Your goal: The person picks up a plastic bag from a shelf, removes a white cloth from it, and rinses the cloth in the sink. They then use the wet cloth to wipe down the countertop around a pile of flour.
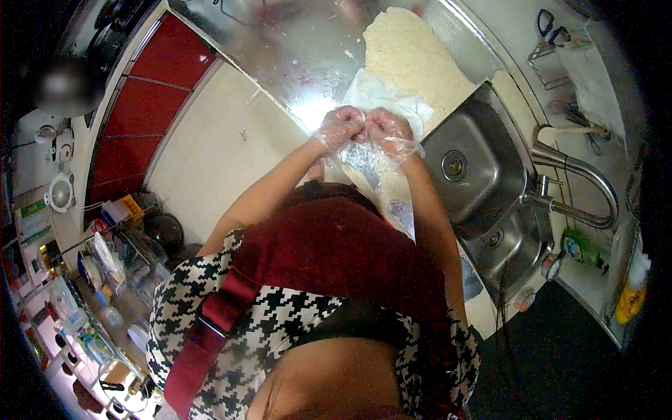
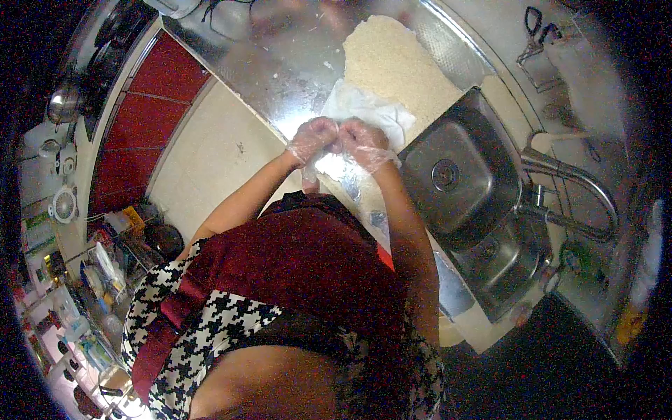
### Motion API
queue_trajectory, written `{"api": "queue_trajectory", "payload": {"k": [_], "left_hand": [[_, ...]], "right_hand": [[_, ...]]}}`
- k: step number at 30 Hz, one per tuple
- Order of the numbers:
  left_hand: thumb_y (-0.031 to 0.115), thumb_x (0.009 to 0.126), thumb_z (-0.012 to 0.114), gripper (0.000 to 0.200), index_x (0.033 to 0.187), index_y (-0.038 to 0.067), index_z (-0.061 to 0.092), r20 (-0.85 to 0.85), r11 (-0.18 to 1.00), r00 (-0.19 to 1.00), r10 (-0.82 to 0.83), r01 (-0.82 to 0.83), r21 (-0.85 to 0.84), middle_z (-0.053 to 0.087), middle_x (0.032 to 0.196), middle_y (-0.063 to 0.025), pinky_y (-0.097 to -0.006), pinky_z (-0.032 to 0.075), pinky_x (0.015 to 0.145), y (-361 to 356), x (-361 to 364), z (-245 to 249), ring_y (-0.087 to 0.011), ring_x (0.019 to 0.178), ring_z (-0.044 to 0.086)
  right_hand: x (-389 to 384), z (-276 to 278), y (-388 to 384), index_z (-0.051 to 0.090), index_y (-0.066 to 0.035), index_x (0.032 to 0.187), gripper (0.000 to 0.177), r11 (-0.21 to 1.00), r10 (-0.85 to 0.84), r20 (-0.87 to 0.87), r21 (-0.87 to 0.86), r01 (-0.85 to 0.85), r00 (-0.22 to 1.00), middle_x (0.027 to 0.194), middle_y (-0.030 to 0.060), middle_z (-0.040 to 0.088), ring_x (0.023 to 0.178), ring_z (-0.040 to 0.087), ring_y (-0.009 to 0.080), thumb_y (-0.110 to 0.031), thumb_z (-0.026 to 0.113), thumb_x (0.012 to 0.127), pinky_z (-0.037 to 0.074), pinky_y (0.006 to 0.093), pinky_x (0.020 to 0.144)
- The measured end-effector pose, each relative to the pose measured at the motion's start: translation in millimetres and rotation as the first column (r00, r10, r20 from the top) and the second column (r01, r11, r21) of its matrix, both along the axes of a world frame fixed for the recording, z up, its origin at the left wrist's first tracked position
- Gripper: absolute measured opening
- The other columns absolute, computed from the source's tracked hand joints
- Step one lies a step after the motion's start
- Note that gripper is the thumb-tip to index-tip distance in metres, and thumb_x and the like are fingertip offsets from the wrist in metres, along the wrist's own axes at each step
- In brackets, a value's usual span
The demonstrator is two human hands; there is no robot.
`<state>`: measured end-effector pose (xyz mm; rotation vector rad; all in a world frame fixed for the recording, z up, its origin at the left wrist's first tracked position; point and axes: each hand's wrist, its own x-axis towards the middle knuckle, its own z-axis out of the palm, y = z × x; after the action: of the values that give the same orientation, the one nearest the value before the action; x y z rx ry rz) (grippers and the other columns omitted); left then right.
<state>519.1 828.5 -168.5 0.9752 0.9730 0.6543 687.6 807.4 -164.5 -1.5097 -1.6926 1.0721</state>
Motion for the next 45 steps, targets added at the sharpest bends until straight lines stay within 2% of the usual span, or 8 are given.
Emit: {"api": "queue_trajectory", "payload": {"k": [7,14,20,25,29,39,41,45], "left_hand": [[0.015,0.082,0.059,0.015,0.091,0.004,0.058,-0.055,0.998,0.998,0.005,-0.009,-0.058,0.059,0.081,-0.0046,-0.0238,0.049,0.063,-4,4,11,-0.0122,0.070,0.057],[0.009,0.077,0.059,0.009,0.075,0.001,0.055,-0.259,0.998,0.965,-0.037,0.051,0.046,0.058,0.069,-0.0050,-0.0243,0.048,0.059,4,-2,27,-0.0115,0.063,0.056],[0.031,0.078,0.061,0.033,0.091,0.001,0.059,-0.394,0.962,0.901,-0.184,0.248,0.117,0.061,0.083,-0.0090,-0.0303,0.048,0.069,13,-8,16,-0.0165,0.073,0.057],[0.027,0.077,0.060,0.028,0.090,0.003,0.059,-0.390,0.967,0.910,-0.140,0.210,0.143,0.060,0.079,-0.0060,-0.0292,0.047,0.066,13,-2,4,-0.0146,0.071,0.055],[0.023,0.076,0.058,0.023,0.088,0.003,0.058,-0.312,0.984,0.942,-0.125,0.158,0.082,0.058,0.076,-0.0029,-0.0271,0.046,0.063,11,0,16,-0.0122,0.069,0.053],[0.024,0.075,0.061,0.023,0.087,0.004,0.058,-0.320,0.996,0.947,0.005,0.023,0.085,0.058,0.078,-0.0033,-0.0262,0.047,0.063,9,-2,9,-0.0113,0.069,0.054],[0.024,0.077,0.061,0.025,0.090,0.003,0.057,-0.053,0.998,0.998,0.032,-0.035,-0.060,0.058,0.081,-0.0045,-0.0260,0.048,0.065,7,-4,5,-0.0118,0.071,0.056],[0.021,0.080,0.060,0.023,0.092,0.003,0.057,-0.222,0.999,0.975,-0.009,0.000,-0.039,0.058,0.083,-0.0049,-0.0260,0.049,0.067,2,0,27,-0.0127,0.074,0.057]], "right_hand": [[-6,17,2,0.049,-0.007,0.085,0.024,0.991,0.037,0.499,0.093,-0.095,0.866,0.074,0.0185,0.059,0.069,0.058,0.0379,-0.031,0.047,0.082,0.044,0.0477,0.062],[-2,14,4,0.045,-0.004,0.090,0.030,0.974,0.181,0.525,0.023,-0.227,0.832,0.074,0.0196,0.059,0.069,0.058,0.0382,-0.034,0.045,0.084,0.045,0.0478,0.061],[-2,13,3,0.040,-0.004,0.092,0.038,0.972,0.230,0.483,-0.074,-0.222,0.845,0.074,0.0218,0.058,0.071,0.058,0.0385,-0.040,0.048,0.082,0.045,0.0453,0.061],[3,-3,3,0.047,-0.009,0.081,0.021,0.985,0.169,0.192,-0.016,-0.169,0.967,0.065,0.0070,0.053,0.059,0.050,0.0181,-0.026,0.059,0.080,0.042,0.0349,0.055],[5,5,2,0.043,-0.010,0.084,0.026,0.977,0.209,0.131,-0.059,-0.203,0.969,0.069,0.0114,0.055,0.065,0.056,0.0265,-0.032,0.057,0.080,0.043,0.0389,0.058],[8,-8,-1,0.047,-0.010,0.082,0.010,0.997,0.078,-0.047,-0.020,-0.079,0.996,0.068,0.0039,0.049,0.063,0.048,0.0134,-0.018,0.053,0.081,0.043,0.0318,0.058],[9,-9,0,0.047,-0.010,0.083,0.009,0.997,0.077,-0.057,0.022,-0.076,0.995,0.069,0.0041,0.049,0.063,0.047,0.0134,-0.016,0.053,0.080,0.043,0.0318,0.058],[12,-42,3,0.048,-0.009,0.082,0.009,0.996,0.082,-0.193,-0.012,-0.086,0.978,0.069,0.0027,0.049,0.063,0.046,0.0124,-0.014,0.054,0.080,0.043,0.0305,0.059]]}}
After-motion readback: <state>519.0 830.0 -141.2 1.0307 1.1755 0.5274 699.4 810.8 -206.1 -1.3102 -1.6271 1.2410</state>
